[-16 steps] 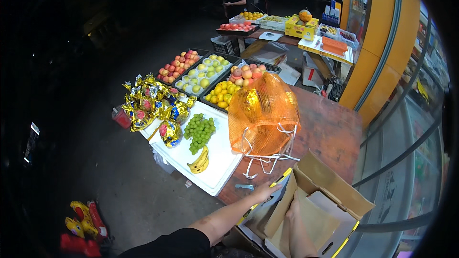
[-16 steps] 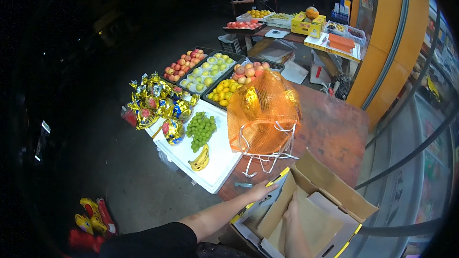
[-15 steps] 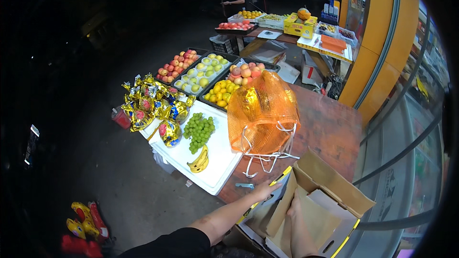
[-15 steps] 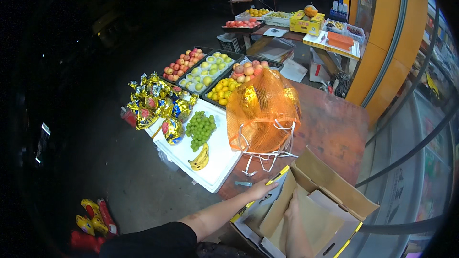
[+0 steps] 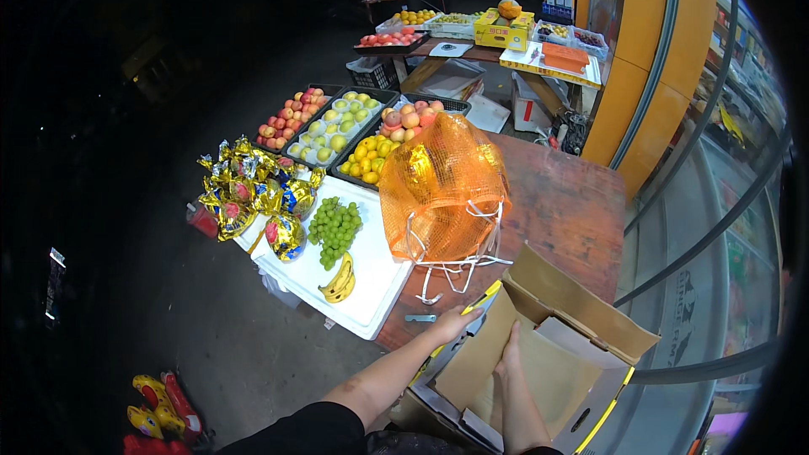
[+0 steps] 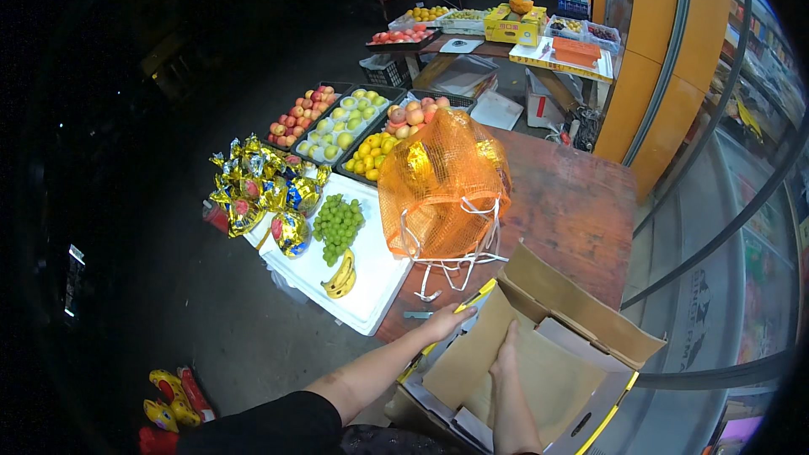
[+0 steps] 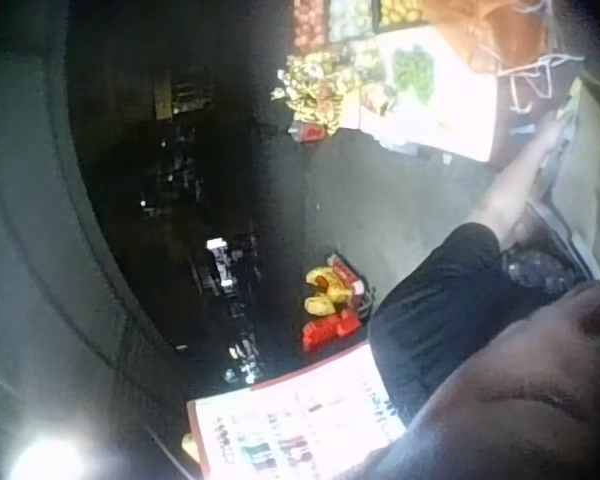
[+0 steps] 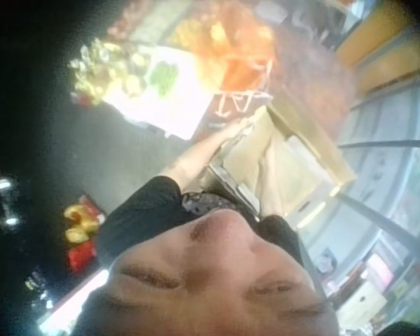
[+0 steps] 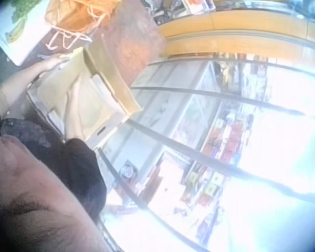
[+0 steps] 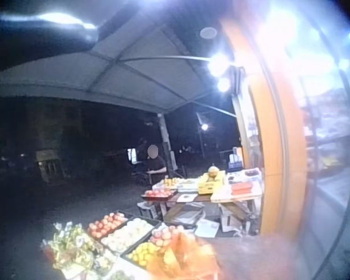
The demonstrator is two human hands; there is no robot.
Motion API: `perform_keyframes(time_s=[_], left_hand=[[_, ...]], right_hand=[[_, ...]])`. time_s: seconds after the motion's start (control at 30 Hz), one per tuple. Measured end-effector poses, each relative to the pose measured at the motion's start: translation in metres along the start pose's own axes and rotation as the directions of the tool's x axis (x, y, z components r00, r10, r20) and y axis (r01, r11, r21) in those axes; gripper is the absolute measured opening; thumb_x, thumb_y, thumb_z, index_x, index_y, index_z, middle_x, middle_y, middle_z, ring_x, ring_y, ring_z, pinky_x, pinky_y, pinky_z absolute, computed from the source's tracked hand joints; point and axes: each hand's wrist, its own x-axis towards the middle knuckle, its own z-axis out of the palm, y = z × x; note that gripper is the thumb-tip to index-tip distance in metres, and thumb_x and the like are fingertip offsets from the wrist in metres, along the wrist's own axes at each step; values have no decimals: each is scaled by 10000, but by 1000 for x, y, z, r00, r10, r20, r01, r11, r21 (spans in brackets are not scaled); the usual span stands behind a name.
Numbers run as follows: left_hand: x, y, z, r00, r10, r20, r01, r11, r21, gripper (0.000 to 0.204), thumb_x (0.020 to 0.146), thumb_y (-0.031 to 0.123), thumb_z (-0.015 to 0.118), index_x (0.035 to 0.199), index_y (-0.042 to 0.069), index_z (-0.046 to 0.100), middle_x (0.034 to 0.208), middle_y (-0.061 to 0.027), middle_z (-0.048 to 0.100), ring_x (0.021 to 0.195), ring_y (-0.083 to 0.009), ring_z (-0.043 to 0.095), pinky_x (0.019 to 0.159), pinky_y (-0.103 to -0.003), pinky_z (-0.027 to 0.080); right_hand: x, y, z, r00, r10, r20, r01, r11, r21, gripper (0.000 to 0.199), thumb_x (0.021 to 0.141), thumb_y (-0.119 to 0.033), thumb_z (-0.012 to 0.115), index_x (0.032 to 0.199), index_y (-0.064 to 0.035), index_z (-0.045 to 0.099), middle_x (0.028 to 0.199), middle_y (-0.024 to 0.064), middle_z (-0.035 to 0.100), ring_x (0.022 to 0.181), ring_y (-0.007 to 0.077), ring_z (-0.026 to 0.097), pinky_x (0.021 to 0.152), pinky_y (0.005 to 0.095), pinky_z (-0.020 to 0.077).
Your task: The person opens a cardboard box with a knife, then retrieves a yellow box from under a table. They proceed to open the yellow box and assemble its internal cardboard dividers.
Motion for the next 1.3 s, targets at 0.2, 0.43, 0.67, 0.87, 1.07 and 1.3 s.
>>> perform_keyframes(time_s=[0.2, 0.43, 0.67, 0.87, 1.07, 1.3], left_hand=[[-10, 18, -11, 999, -47, 26, 45, 997, 60, 782, 894, 636, 478, 1240, -62, 549, 1164, -265, 624, 1080, -349, 611, 920, -402, 448], [-8, 7, 0, 999, -46, 7, 46, 999, 22, 787, 886, 640, 493, 1270, -45, 538, 1125, -251, 642, 1016, -338, 635, 881, -399, 466], [-8, 14, 1, 994, -50, 98, 50, 999, -5, 820, 878, 650, 502, 1274, -68, 518, 1090, -259, 648, 940, -318, 658, 836, -402, 483], [-12, 20, 0, 995, -49, 85, 50, 999, -15, 780, 895, 610, 508, 1287, -65, 510, 1209, -283, 601, 1152, -364, 580, 953, -407, 439], [-4, -6, 4, 997, -52, 49, 55, 996, -63, 739, 908, 592, 498, 1300, -34, 511, 1242, -275, 585, 1166, -362, 574, 965, -405, 435], [4, -11, 11, 997, -62, 38, 60, 996, 63, 742, 907, 612, 479, 1336, 7, 495, 1254, -254, 587, 1168, -368, 571, 970, -412, 432]], right_hand=[[-14, -8, 38, 993, -102, -66, 98, 992, -74, 630, 994, -568, 341, 1349, -60, 456, 1309, 123, 547, 1196, 268, 534, 967, 419, 479], [-18, -3, 31, 998, 19, -61, -19, 1000, 9, 719, 960, -638, 341, 1395, -73, 428, 1348, 119, 524, 1223, 292, 508, 1036, 448, 416], [-38, 45, 3, 983, 176, 51, -181, 977, 111, 852, 850, -781, 373, 1413, -143, 421, 1401, 99, 476, 1264, 300, 462, 1041, 513, 390], [-45, 39, 17, 985, 163, 57, -164, 986, 13, 851, 859, -781, 352, 1409, -134, 413, 1358, 96, 507, 1255, 275, 473, 1053, 473, 384], [-41, 47, 28, 990, 137, 18, -138, 990, 6, 852, 895, -750, 313, 1455, -108, 347, 1453, 131, 412, 1330, 293, 391, 1106, 459, 312], [-51, 35, 42, 994, 100, -34, -97, 992, 81, 807, 916, -708, 349, 1451, -103, 352, 1441, 129, 425, 1321, 287, 407, 1101, 446, 328]])
